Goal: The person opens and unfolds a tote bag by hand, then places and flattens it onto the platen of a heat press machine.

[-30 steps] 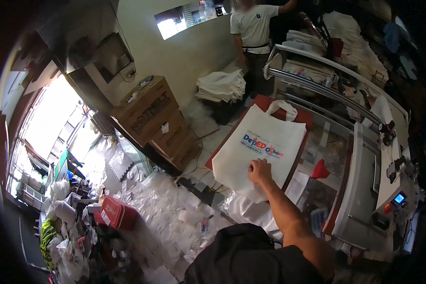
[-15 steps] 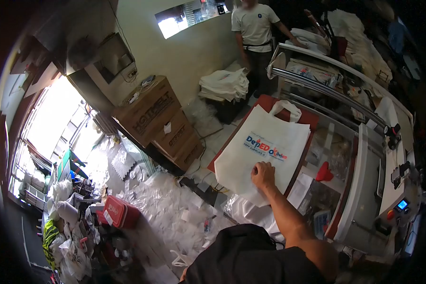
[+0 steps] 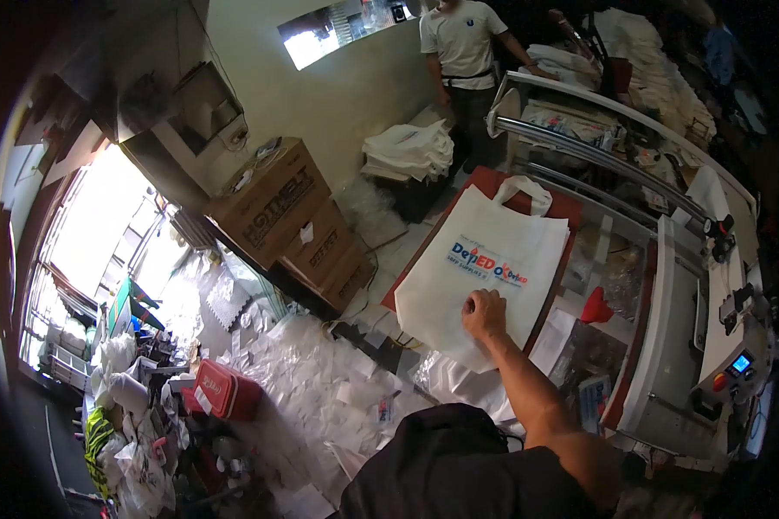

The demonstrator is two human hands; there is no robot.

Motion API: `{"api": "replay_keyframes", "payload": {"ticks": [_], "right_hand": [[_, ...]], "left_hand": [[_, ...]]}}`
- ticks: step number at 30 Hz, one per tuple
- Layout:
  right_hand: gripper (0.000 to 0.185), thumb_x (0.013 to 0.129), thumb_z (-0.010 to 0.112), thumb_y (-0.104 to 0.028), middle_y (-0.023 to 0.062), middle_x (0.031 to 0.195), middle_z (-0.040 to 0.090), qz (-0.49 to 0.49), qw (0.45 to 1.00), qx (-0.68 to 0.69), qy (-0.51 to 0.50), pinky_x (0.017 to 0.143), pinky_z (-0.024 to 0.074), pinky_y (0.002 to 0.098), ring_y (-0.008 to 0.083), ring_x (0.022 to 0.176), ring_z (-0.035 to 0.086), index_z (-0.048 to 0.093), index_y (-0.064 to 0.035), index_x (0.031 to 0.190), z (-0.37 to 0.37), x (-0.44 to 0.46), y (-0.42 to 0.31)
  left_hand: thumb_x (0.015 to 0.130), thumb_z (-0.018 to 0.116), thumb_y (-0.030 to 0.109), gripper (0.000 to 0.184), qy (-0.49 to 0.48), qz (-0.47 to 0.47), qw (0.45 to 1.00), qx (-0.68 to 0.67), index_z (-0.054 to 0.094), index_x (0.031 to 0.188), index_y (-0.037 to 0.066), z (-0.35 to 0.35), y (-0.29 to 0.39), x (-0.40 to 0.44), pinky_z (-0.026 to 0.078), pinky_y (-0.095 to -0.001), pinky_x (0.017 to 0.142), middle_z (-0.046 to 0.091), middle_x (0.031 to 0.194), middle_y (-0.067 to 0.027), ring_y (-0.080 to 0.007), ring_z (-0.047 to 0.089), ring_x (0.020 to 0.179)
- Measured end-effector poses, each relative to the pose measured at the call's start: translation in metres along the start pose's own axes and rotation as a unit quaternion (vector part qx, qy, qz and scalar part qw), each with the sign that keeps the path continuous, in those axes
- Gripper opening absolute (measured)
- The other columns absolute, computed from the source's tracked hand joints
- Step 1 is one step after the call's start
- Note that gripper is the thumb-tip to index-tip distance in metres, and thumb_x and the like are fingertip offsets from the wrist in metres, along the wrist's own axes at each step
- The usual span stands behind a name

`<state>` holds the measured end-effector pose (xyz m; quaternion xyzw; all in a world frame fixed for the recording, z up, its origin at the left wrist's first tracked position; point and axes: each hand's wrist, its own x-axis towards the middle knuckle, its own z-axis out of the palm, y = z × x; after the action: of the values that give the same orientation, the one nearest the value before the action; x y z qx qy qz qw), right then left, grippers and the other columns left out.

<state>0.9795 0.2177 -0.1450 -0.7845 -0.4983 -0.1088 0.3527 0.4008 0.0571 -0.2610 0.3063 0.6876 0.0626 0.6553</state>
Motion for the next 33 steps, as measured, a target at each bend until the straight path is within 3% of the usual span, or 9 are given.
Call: {"api": "replay_keyframes", "payload": {"ticks": [12,33], "right_hand": [[0.008,0.073,0.064,-0.013,0.0063,0.08,0.061,0.03,0.999,-0.015,-0.042,0.07,0.0417,0.0464,0.0312,0.082,0.056,0.056,-0.011,0.074,0.003,0.003,-0.002],[0.011,0.071,0.064,-0.013,0.0054,0.078,0.059,0.001,1.0,-0.007,-0.016,0.069,0.0413,0.0459,0.0298,0.078,0.055,0.054,-0.0119,0.074,0.001,0.0,-0.002]], "left_hand": [[0.086,0.055,0.017,0.019,-0.001,-0.001,1.0,-0.013,0.061,0.096,0.002,0.002,-0.011,0.005,0.046,-0.0298,0.063,0.059,0.083,-0.007,-0.0187,0.054,0.07],[0.088,0.054,0.017,0.021,-0.008,-0.009,1.0,0.0,0.061,0.098,0.0,0.006,-0.011,0.009,0.048,-0.032,0.064,0.06,0.085,-0.0096,-0.0212,0.057,0.072]]}}
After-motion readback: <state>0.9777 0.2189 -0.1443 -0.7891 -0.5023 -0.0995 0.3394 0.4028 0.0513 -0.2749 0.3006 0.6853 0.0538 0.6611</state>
